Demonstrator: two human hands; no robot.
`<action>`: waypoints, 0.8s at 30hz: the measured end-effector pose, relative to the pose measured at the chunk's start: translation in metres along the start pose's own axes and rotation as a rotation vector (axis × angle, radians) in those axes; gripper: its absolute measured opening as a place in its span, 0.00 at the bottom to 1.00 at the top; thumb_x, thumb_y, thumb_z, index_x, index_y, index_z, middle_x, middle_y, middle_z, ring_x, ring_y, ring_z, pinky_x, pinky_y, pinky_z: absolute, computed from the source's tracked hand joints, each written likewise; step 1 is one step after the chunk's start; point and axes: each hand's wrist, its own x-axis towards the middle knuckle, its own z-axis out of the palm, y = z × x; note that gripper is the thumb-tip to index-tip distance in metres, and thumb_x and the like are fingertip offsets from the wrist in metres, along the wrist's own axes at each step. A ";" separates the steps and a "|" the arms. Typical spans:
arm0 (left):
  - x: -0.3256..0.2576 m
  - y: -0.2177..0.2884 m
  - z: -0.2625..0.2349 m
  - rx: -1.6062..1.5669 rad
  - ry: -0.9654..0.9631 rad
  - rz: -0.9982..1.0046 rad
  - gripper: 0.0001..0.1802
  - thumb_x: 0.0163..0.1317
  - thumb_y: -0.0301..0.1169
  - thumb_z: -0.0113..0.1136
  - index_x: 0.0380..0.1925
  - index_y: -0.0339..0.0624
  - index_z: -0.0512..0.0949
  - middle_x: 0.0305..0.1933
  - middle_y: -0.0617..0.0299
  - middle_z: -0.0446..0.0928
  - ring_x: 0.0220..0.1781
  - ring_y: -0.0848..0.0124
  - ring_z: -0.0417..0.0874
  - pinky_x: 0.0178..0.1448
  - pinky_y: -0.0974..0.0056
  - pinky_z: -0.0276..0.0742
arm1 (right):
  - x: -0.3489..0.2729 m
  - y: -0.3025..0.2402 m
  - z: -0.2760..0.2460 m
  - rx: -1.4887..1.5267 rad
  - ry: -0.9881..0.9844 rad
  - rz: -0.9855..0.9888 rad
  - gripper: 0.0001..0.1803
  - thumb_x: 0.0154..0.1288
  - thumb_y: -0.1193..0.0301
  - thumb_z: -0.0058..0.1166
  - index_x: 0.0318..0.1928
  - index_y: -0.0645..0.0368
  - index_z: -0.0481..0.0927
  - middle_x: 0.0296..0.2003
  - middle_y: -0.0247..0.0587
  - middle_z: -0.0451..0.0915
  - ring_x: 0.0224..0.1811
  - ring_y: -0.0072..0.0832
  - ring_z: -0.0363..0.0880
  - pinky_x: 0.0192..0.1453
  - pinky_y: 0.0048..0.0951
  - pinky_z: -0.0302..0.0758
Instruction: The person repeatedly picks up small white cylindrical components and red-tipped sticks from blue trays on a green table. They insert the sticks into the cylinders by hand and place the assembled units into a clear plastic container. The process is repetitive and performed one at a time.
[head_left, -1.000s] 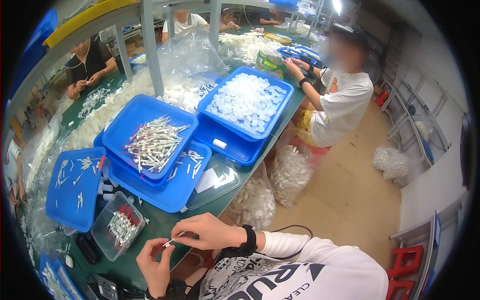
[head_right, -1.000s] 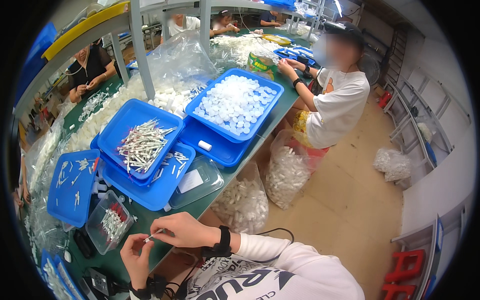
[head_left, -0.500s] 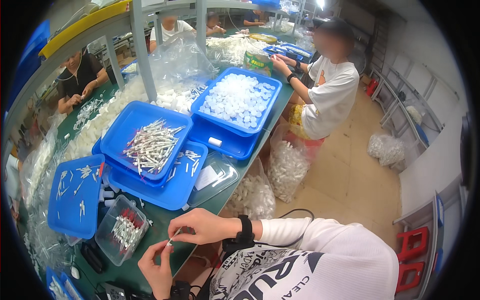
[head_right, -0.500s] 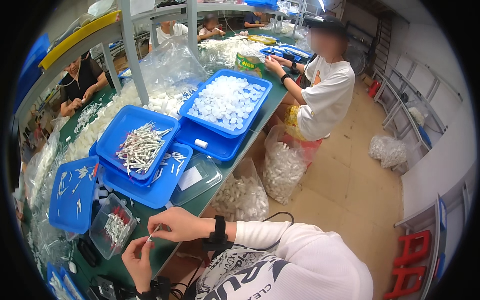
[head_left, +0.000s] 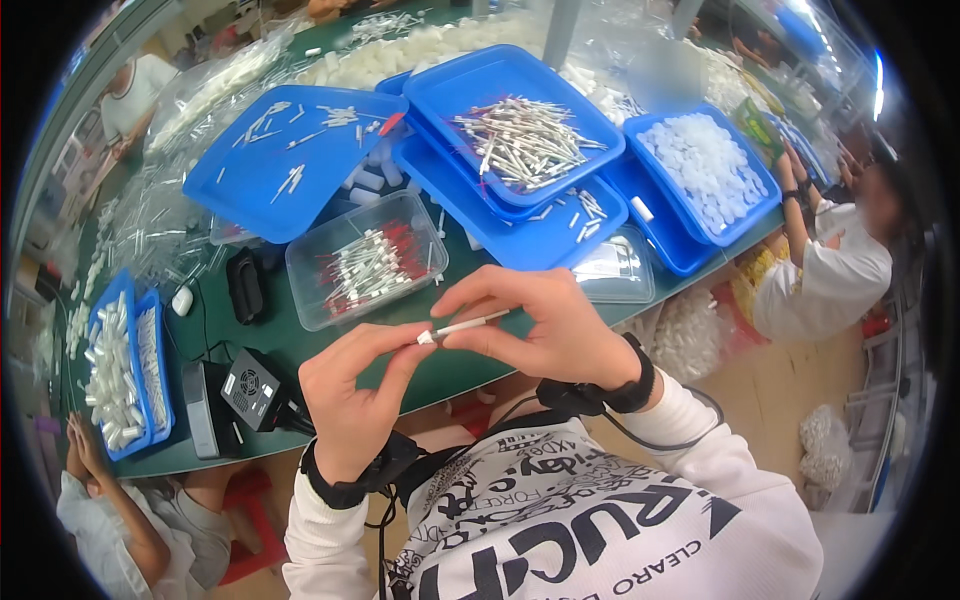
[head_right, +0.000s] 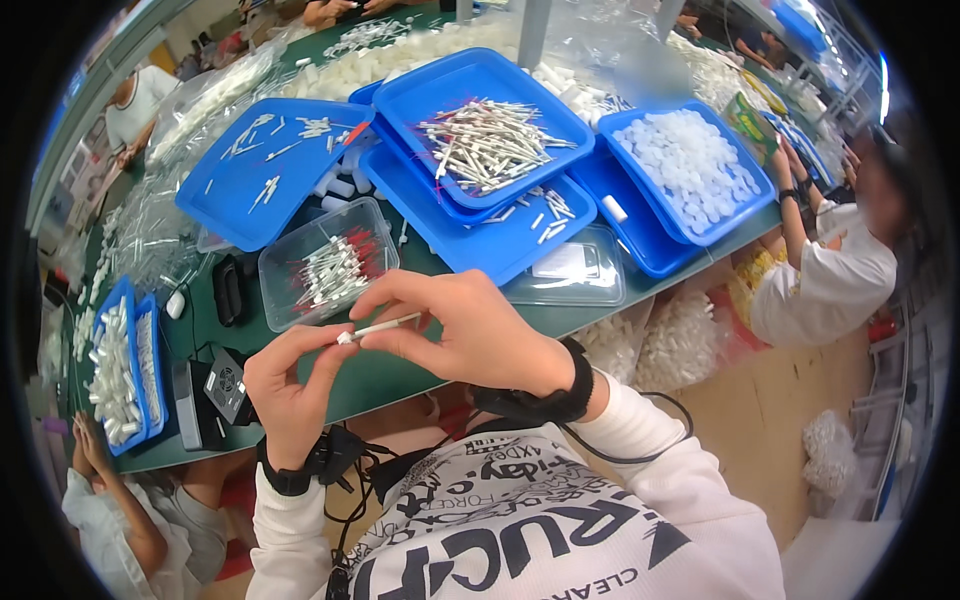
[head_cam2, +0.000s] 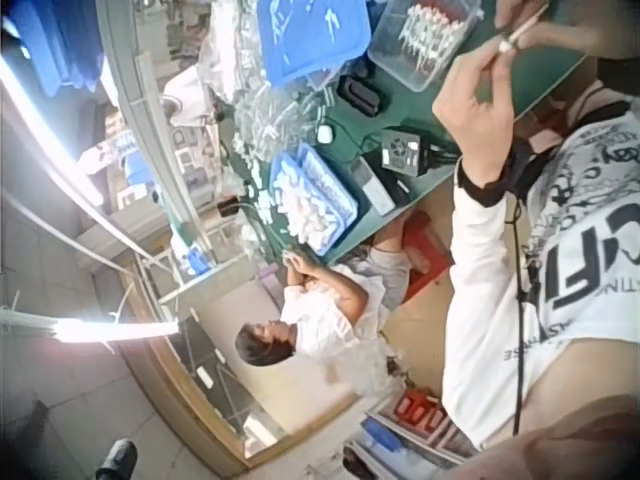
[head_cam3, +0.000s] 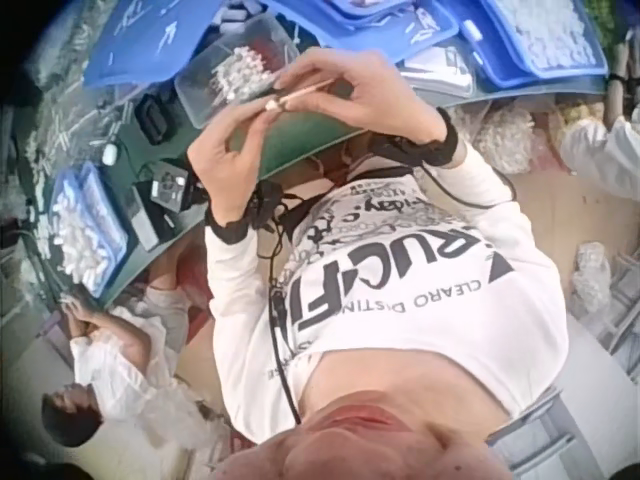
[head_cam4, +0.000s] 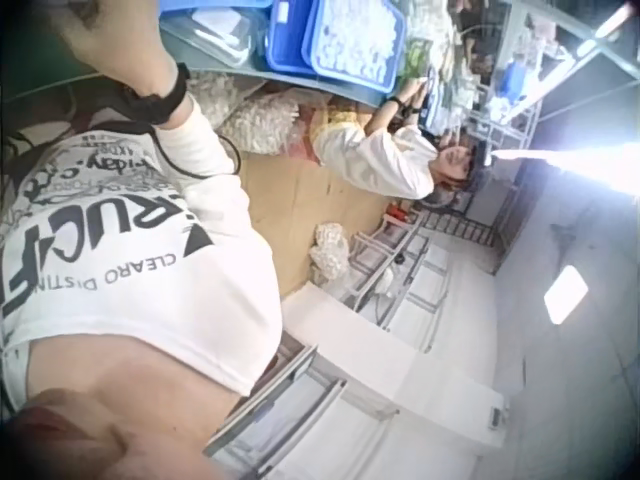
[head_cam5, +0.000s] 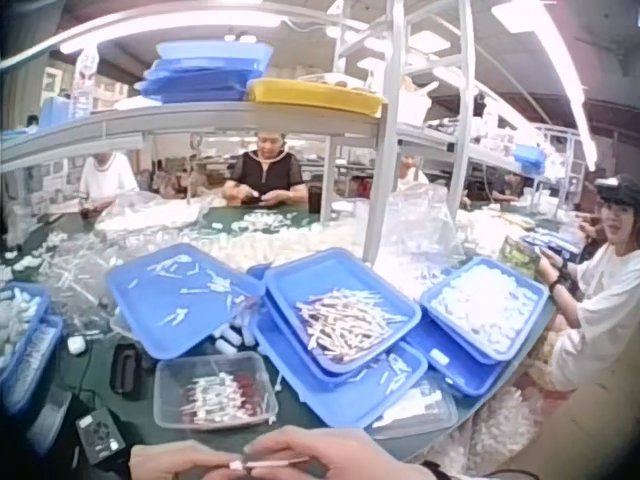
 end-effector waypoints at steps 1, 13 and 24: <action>-0.001 0.001 -0.002 0.020 0.013 -0.003 0.06 0.55 0.19 0.67 0.35 0.34 0.84 0.30 0.56 0.84 0.30 0.70 0.84 0.35 0.70 0.75 | 0.002 0.001 0.001 -0.020 0.006 -0.020 0.17 0.60 0.69 0.66 0.48 0.58 0.78 0.35 0.37 0.86 0.37 0.27 0.86 0.41 0.25 0.80; 0.019 -0.008 0.030 0.080 -0.089 -0.123 0.06 0.57 0.20 0.66 0.35 0.34 0.84 0.28 0.59 0.83 0.31 0.73 0.83 0.37 0.71 0.75 | -0.006 0.033 -0.025 -0.034 0.048 0.038 0.05 0.64 0.74 0.59 0.40 0.58 0.82 0.29 0.38 0.84 0.31 0.29 0.85 0.33 0.25 0.76; 0.054 -0.033 -0.012 0.379 -0.030 -0.130 0.18 0.56 0.25 0.63 0.48 0.37 0.79 0.52 0.52 0.79 0.54 0.59 0.80 0.56 0.60 0.73 | 0.051 0.075 -0.099 -0.210 0.277 0.114 0.06 0.63 0.72 0.60 0.40 0.58 0.85 0.31 0.40 0.86 0.31 0.29 0.85 0.36 0.24 0.77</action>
